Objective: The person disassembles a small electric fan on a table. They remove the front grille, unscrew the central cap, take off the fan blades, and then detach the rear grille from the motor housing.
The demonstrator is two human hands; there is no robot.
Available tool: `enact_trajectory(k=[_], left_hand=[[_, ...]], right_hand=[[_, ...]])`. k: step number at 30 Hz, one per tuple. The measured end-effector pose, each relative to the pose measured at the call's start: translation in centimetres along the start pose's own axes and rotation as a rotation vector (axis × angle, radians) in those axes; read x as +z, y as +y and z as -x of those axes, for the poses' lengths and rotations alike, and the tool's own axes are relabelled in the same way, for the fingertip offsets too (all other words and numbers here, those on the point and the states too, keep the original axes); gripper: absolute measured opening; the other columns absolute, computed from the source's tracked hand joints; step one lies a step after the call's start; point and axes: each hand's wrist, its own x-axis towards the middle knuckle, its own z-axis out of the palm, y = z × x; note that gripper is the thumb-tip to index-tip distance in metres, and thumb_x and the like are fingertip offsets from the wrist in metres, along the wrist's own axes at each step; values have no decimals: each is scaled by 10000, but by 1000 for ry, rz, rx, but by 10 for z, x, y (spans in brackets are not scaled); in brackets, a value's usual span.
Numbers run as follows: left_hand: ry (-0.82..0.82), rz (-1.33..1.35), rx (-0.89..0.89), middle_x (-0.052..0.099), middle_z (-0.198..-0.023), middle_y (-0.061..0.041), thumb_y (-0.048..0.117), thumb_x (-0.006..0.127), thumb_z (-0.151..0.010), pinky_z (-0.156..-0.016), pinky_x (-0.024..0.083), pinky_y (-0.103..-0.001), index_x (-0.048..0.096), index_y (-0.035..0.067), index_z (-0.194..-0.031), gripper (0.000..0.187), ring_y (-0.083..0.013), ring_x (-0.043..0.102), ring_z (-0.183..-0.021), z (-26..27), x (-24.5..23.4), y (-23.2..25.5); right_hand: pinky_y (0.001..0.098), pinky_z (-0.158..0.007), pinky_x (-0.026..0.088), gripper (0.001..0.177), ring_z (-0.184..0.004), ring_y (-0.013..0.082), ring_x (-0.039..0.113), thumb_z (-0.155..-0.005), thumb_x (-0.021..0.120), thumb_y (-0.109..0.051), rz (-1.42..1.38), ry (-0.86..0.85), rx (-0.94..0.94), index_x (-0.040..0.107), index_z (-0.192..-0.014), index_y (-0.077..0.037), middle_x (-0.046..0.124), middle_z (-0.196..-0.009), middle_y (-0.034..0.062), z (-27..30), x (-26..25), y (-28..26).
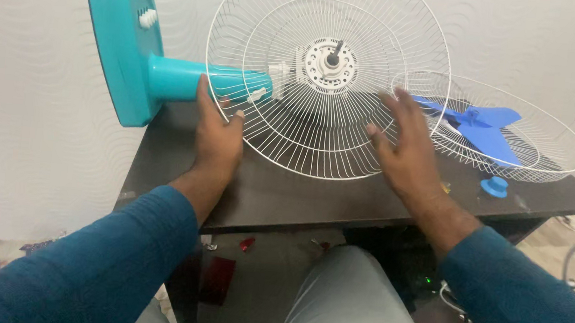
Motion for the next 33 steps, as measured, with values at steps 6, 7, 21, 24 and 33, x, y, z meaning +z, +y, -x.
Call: enact_trajectory(k=[6,7,21,24,33], left_hand=[[-39,130,-188,595,-1368,-185,-70,487,-956,-776,630,-326,214,144,-1600,732,-239,731,-1006,-4,-2,7],[-39,132,-180,585,-1378,-188,-67,483,-958,-797,636,-326,207,144,-1603,732,-236,730,-1024,-4,-1,8],[6,-543,412,241,-1648,-327,104,725,-894,-1197,174,-619,192,44,-1612,896,-504,181,-1509,13,-4,30],[-118,-678,539,284,-1640,-264,121,708,-893,-1198,83,-681,259,77,-1591,831,-469,181,-1529,19,4,37],[-416,-641,604,663,-1317,-71,120,685,-910,-1202,91,-703,598,147,-1313,413,-281,539,-1354,26,7,42]], right_hand=[[468,-1147,396,487,-1372,333,498,-996,612,-340,48,-156,-149,557,-1436,-138,502,-1514,137,15,26,-27],[470,-1146,405,469,-1348,318,532,-1002,606,-340,93,-150,-176,571,-1424,-138,533,-1493,121,17,28,-28],[486,-1055,440,371,-1271,314,570,-974,644,-362,152,-128,-165,697,-1249,-119,589,-1435,142,21,35,-22],[484,-1060,442,367,-1278,309,570,-969,646,-364,142,-133,-142,701,-1244,-128,590,-1433,142,20,33,-25],[520,-1116,422,337,-1370,354,499,-958,677,-206,-58,-17,-48,675,-1281,-109,526,-1490,163,25,19,-20]])
